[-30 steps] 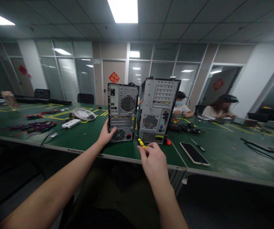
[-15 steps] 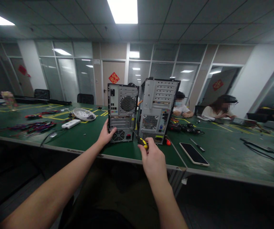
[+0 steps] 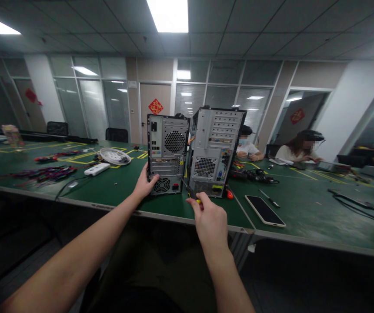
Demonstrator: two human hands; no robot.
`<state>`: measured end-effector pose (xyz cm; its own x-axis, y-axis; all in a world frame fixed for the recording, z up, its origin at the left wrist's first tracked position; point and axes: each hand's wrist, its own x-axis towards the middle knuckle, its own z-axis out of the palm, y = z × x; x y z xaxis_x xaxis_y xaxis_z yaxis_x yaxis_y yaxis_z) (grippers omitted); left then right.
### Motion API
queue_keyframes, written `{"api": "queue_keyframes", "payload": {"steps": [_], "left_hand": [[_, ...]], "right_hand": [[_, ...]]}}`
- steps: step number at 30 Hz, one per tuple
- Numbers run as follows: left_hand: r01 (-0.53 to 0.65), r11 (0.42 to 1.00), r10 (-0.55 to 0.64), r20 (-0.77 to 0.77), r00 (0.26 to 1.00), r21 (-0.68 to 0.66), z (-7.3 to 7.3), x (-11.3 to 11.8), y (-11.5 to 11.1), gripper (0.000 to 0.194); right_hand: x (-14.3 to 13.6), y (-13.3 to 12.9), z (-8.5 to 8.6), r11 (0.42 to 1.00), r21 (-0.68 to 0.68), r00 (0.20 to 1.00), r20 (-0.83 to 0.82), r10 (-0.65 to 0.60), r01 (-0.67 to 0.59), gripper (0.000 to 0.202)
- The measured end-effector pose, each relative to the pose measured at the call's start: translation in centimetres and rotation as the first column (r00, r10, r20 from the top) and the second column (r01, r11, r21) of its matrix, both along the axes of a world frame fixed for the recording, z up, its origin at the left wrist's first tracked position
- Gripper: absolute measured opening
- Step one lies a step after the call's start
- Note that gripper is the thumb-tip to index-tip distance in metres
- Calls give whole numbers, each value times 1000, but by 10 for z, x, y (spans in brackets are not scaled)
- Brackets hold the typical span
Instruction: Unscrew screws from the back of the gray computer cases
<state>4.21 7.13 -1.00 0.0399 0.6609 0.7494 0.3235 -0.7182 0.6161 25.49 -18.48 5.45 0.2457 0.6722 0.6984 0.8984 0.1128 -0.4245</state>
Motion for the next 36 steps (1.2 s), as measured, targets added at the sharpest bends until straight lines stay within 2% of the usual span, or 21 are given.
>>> {"api": "queue_keyframes", "payload": {"steps": [5,7,12,17,22,28,36], "left_hand": [[-3,1000,3,1,1000,-5,0,1,0,91],[0,1000,0,4,1000,-2,0,1,0,90],[-4,1000,4,5,1000,-3,-1,1,1,91],[-7,1000,7,3,1000,0,-1,1,2,91],[-10,1000,11,3,1000,-13,-1,0,1,92],[-4,1000,4,10,1000,-7,-2,0,3,91],[2,1000,-2,1,1000,-1,0,0,0,90]], "right_hand": [[-1,-2,1,990,-60,967,-231,112,-128,26],[-1,-3,3,987,-81,959,-259,115,-140,24],[2,-5,4,986,-149,988,-144,48,-70,22],[2,-6,4,995,-97,1000,1,25,-25,23],[2,-2,0,998,-49,999,-24,35,-37,36],[4,2,-5,998,46,998,-41,44,-42,36],[-2,4,-6,995,89,999,-20,35,-33,38]]}}
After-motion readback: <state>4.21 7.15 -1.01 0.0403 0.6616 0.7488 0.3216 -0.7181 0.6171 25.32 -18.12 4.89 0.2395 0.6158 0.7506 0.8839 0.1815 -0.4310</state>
